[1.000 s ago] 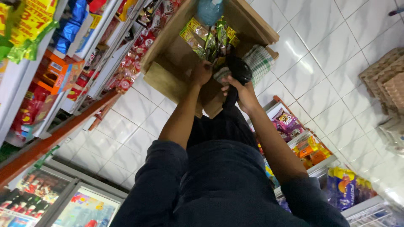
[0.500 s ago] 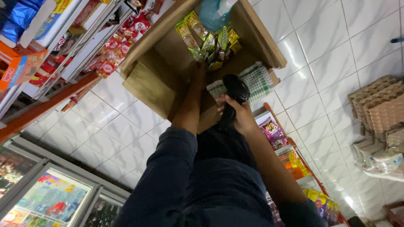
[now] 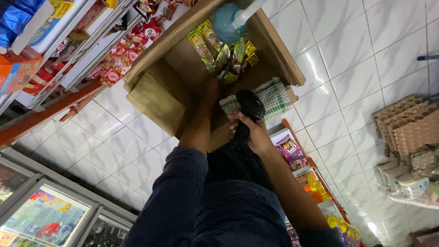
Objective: The person scans several food packages with a handheld scanner and places them into a cardboard box, then wipes a shelf with a cloth while holding a spray bottle.
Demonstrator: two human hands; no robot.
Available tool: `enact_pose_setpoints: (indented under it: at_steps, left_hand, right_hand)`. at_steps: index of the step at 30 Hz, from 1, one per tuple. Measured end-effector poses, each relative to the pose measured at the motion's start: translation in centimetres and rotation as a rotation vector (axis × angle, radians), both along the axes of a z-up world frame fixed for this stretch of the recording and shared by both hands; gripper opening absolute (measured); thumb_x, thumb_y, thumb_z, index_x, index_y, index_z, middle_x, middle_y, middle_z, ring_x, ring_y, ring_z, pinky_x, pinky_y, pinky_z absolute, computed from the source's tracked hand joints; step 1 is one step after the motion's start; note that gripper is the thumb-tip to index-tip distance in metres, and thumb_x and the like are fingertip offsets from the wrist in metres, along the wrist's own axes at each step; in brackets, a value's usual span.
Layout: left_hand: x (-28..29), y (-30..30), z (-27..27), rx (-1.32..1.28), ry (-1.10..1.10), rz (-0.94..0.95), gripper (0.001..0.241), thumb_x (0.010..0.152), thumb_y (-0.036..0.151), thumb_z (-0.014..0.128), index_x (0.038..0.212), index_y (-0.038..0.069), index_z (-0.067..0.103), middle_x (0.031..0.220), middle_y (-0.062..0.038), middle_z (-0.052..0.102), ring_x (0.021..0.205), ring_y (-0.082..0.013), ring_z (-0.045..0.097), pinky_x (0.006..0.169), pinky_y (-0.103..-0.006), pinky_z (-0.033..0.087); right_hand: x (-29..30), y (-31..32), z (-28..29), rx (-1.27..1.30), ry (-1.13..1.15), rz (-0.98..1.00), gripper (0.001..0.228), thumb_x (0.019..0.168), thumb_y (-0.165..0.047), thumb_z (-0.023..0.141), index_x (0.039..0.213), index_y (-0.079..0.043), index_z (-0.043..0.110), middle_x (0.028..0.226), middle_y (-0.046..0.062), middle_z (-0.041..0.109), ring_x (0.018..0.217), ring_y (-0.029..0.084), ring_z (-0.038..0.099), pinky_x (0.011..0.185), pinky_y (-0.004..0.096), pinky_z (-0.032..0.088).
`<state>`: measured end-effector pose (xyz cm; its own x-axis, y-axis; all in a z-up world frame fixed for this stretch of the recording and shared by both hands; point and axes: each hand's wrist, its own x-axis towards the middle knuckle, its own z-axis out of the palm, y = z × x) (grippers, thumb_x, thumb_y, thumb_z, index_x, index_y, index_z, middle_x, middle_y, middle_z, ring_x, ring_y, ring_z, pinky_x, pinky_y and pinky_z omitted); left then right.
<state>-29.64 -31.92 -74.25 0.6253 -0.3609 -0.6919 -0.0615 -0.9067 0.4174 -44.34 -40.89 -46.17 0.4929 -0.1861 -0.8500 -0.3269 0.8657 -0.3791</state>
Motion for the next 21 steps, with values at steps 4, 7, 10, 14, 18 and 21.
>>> enact_pose_setpoints:
  at_steps: [4,7,10,14,18,21]
  left_hand:
    - [0.9,0.9,3.5,-0.146,0.111,0.079,0.023,0.094,0.03,0.064,0.106,0.01,0.065,0.068,-0.005,0.056,0.057,-0.0187,0.05,0.052,-0.0375,0.042]
    - [2.2,1.5,7.9,-0.297,0.27,0.181,0.024,0.095,0.031,0.063,0.107,0.01,0.064,0.065,-0.004,0.054,0.054,-0.0172,0.048,0.049,-0.0369,0.041]
    - [1.6,3.8,13.9,-0.39,0.382,0.288,0.025,0.095,0.032,0.063,0.107,0.01,0.063,0.063,-0.003,0.053,0.051,-0.0157,0.046,0.047,-0.0364,0.039]
    - [0.3,5.4,24.3,-0.415,0.338,0.353,0.039,0.104,0.043,0.058,0.095,0.006,0.067,0.067,0.001,0.058,0.056,-0.0099,0.056,0.053,-0.0311,0.046]
    - [0.6,5.9,30.4,-0.418,0.361,0.321,0.034,0.102,0.043,0.056,0.104,0.012,0.068,0.07,0.003,0.063,0.061,-0.0077,0.059,0.056,-0.0278,0.048]
    - [-0.7,4.8,29.8,-0.584,0.455,0.411,0.032,0.098,0.039,0.062,0.109,0.01,0.071,0.078,0.004,0.069,0.066,-0.0071,0.062,0.059,-0.0273,0.05]
  right_hand:
    - [-0.1,-0.1,0.0,0.02,-0.059,-0.002,0.024,0.099,-0.013,0.064,0.115,0.004,0.066,0.111,0.017,0.074,0.083,0.023,0.069,0.072,0.035,0.055]
    - [0.1,-0.6,1.0,0.047,-0.07,-0.019,0.022,0.097,-0.011,0.065,0.115,0.002,0.066,0.108,0.017,0.074,0.081,0.023,0.07,0.072,0.035,0.055]
    - [-0.8,-0.6,3.4,0.064,-0.084,-0.049,0.02,0.095,-0.007,0.067,0.112,0.002,0.066,0.104,0.017,0.073,0.08,0.023,0.07,0.07,0.035,0.056]
    - [-2.5,-1.5,6.6,-0.046,-0.031,0.018,0.017,0.093,-0.006,0.07,0.108,0.001,0.068,0.099,0.014,0.074,0.077,0.02,0.068,0.067,0.033,0.054]
    - [-4.2,-0.6,7.2,-0.398,0.04,0.089,0.018,0.087,-0.005,0.073,0.105,-0.003,0.072,0.097,0.009,0.075,0.076,0.017,0.066,0.068,0.031,0.053]
    - [-4.8,0.3,5.1,-0.81,0.052,0.048,0.022,0.089,-0.01,0.079,0.107,0.0,0.07,0.099,0.01,0.072,0.084,0.013,0.064,0.073,0.029,0.053]
